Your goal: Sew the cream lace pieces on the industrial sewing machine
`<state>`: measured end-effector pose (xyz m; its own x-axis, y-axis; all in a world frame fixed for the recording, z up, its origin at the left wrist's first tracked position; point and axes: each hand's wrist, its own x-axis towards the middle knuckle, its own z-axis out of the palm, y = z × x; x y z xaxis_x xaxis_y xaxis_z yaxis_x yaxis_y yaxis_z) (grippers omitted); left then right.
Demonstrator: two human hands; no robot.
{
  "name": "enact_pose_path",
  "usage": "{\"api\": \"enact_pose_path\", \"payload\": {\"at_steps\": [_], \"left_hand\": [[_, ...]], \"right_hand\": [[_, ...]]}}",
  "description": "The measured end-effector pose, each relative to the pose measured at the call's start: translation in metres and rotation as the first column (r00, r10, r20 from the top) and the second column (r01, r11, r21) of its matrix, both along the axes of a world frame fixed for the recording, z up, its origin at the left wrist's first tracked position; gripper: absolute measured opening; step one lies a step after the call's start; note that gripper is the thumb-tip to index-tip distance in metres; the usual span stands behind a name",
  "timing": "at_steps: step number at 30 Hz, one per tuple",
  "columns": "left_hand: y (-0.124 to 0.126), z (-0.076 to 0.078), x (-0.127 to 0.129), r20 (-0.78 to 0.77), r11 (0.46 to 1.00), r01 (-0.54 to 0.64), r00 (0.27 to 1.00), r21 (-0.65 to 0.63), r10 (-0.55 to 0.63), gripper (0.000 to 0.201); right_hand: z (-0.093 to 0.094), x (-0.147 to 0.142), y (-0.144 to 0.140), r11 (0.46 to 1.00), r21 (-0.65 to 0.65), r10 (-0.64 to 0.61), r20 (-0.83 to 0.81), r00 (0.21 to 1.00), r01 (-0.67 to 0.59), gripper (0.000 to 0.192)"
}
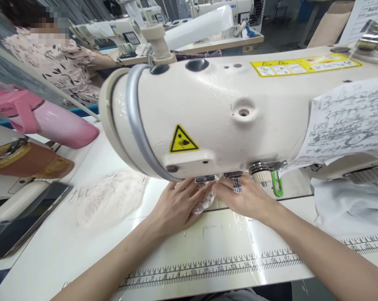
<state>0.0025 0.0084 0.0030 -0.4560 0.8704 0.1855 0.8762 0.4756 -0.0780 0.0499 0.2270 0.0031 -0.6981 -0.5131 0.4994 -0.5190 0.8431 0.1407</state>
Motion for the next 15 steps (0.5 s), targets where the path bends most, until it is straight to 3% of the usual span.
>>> {"api": "enact_pose_path", "payload": {"at_steps": [2, 7, 12, 15], "left_hand": [[0.0, -0.001, 0.001, -0.04, 1.0, 0.018, 0.999, 0.01, -0.018, 0.052], [-0.001, -0.004, 0.001, -0.158, 0.969, 0.22, 0.967, 0.114, -0.201, 0.03], [-0.003, -0.005, -0.003, -0.148, 0.969, 0.19, 0.975, 0.157, -0.167, 0.024], [-0.005, -0.004, -0.005, -0.131, 0.971, 0.161, 0.982, 0.174, -0.139, 0.023]], "right_hand": [[0.003, 0.0, 0.0, 1.0, 0.005, 0.005, 0.013, 1.0, -0.005, 0.021], [0.006, 0.0, -0.003, 0.999, 0.032, 0.003, -0.004, 1.0, -0.003, 0.014], [-0.005, -0.004, -0.007, 0.976, -0.147, 0.169, 0.042, 0.985, -0.161, 0.017], [-0.014, -0.005, -0.009, 0.962, -0.201, 0.213, 0.12, 0.97, -0.186, 0.022]]}}
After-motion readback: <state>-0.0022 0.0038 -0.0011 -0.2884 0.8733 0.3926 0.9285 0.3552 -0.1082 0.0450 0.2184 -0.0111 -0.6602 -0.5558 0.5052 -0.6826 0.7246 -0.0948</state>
